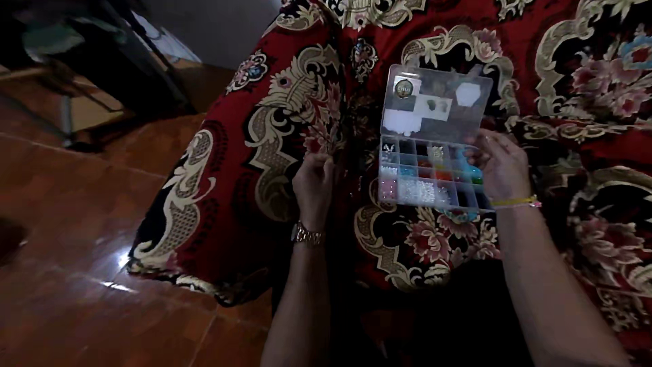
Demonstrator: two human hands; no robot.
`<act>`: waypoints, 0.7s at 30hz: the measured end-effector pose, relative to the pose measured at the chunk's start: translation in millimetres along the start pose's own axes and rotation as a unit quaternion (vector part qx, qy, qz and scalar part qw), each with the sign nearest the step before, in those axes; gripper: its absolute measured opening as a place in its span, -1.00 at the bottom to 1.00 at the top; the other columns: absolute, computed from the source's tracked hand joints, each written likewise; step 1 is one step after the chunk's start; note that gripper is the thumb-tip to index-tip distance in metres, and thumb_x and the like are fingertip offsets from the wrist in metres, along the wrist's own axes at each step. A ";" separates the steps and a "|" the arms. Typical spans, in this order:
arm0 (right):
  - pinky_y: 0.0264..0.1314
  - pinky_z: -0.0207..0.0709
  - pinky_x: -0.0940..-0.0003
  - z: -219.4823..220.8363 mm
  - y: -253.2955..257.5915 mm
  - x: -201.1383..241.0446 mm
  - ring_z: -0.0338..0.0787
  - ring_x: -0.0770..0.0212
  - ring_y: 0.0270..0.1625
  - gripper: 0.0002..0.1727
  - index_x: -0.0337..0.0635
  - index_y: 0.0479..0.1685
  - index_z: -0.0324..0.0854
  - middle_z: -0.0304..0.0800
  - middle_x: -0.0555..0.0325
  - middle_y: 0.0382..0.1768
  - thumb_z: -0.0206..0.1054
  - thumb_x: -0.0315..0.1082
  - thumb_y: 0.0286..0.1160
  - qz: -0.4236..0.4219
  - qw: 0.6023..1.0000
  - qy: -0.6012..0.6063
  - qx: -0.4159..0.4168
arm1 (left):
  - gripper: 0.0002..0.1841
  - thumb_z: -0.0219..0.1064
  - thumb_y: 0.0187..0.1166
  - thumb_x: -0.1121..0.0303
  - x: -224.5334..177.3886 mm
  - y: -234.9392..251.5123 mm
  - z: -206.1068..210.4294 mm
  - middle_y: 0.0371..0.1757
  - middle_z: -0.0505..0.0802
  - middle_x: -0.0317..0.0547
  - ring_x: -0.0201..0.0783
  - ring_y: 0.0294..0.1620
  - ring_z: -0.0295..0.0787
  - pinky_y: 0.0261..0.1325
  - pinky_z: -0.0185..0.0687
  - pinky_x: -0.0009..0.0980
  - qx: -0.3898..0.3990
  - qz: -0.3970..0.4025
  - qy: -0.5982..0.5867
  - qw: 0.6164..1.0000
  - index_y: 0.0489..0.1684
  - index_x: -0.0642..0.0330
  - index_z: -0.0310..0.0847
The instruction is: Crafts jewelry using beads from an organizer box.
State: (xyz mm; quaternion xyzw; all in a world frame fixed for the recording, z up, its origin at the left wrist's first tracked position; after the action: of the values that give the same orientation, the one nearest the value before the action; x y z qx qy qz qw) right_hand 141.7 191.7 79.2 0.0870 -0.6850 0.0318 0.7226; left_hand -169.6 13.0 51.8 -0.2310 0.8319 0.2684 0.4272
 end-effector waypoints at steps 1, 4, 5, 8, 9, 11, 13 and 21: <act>-0.22 0.75 0.48 2.8 -4.4 -14.6 0.84 0.41 -0.30 -0.71 -0.20 0.21 0.64 0.88 0.28 -0.17 0.02 -0.34 0.85 -0.002 1.000 -0.011 -0.012 | -0.79 0.28 0.69 0.45 -2.4 -0.9 0.3 -0.08 0.86 0.16 -0.01 -0.15 0.85 0.01 0.77 0.00 0.007 -0.010 0.011 1.000 0.11 0.38 0.69; -0.26 0.73 0.48 6.5 -10.8 -51.2 0.80 0.42 -0.37 -0.73 -0.27 0.15 0.65 0.85 0.27 -0.28 0.07 -0.36 0.82 0.009 0.998 -0.050 -0.039 | -0.81 0.34 0.66 0.41 -11.2 -2.4 8.4 -0.07 0.88 0.12 -0.01 -0.10 0.86 0.08 0.76 0.03 0.055 -0.039 0.069 0.995 0.06 0.30 0.75; -0.27 0.73 0.48 7.6 -11.0 -56.0 0.80 0.42 -0.38 -0.74 -0.29 0.12 0.68 0.84 0.25 -0.29 0.11 -0.36 0.81 0.009 0.997 -0.071 -0.035 | -0.82 0.38 0.63 0.39 -12.9 -3.3 10.7 -0.06 0.89 0.11 0.03 -0.04 0.85 0.14 0.72 0.09 0.065 -0.033 0.102 0.992 0.02 0.27 0.79; -0.27 0.73 0.48 6.9 -8.6 -52.4 0.79 0.44 -0.38 -0.73 -0.29 0.11 0.70 0.84 0.22 -0.27 0.15 -0.33 0.78 -0.051 0.985 -0.167 0.001 | -0.88 0.49 0.51 0.42 -15.3 -5.5 15.3 0.11 0.84 0.11 0.20 0.28 0.67 0.37 0.53 0.17 0.060 0.019 0.165 0.984 -0.12 0.22 0.86; -0.28 0.73 0.49 6.2 -7.2 -49.6 0.79 0.46 -0.39 -0.73 -0.29 0.09 0.71 0.85 0.22 -0.28 0.16 -0.32 0.78 -0.072 0.980 -0.185 0.005 | -0.89 0.51 0.49 0.43 -16.5 -5.0 16.5 0.20 0.80 0.14 0.25 0.36 0.60 0.42 0.49 0.18 0.053 0.030 0.173 0.983 -0.14 0.22 0.87; -0.32 0.73 0.51 4.1 -6.5 -47.0 0.79 0.48 -0.42 -0.74 -0.28 0.06 0.72 0.85 0.23 -0.31 0.18 -0.31 0.76 -0.083 0.977 -0.195 0.001 | -0.89 0.52 0.46 0.45 -16.3 -4.1 20.6 0.28 0.76 0.17 0.28 0.42 0.55 0.45 0.46 0.19 0.037 0.040 0.180 0.982 -0.14 0.21 0.88; -0.32 0.74 0.49 1.3 -8.8 -45.4 0.79 0.46 -0.42 -0.75 -0.29 0.05 0.73 0.85 0.22 -0.32 0.20 -0.31 0.75 -0.070 0.978 -0.194 -0.007 | -0.87 0.51 0.48 0.45 -13.3 -4.0 25.9 0.26 0.78 0.17 0.28 0.39 0.58 0.41 0.49 0.20 0.032 0.046 0.180 0.982 -0.11 0.21 0.87; -0.31 0.75 0.41 4.7 -18.1 -42.1 0.80 0.39 -0.44 -0.75 -0.27 0.05 0.75 0.85 0.15 -0.36 0.20 -0.34 0.74 -0.076 0.978 -0.196 -0.012 | -0.87 0.44 0.54 0.44 -0.7 -11.1 51.0 0.19 0.81 0.13 0.24 0.36 0.62 0.44 0.46 0.21 0.019 0.079 0.212 0.974 -0.10 0.22 0.87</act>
State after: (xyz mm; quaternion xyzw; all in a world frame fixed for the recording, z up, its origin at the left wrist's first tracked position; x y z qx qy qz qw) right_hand 137.5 176.2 36.0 0.1344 -0.8051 -0.0494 0.5756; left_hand -132.5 37.6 24.5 -0.2080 0.9240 0.2305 0.2232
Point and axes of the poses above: each hand's wrist, its own y-axis towards the middle knuckle, its own z-axis out of the palm, x = y × z, the point moved 3 cm from there along y, towards the middle knuckle
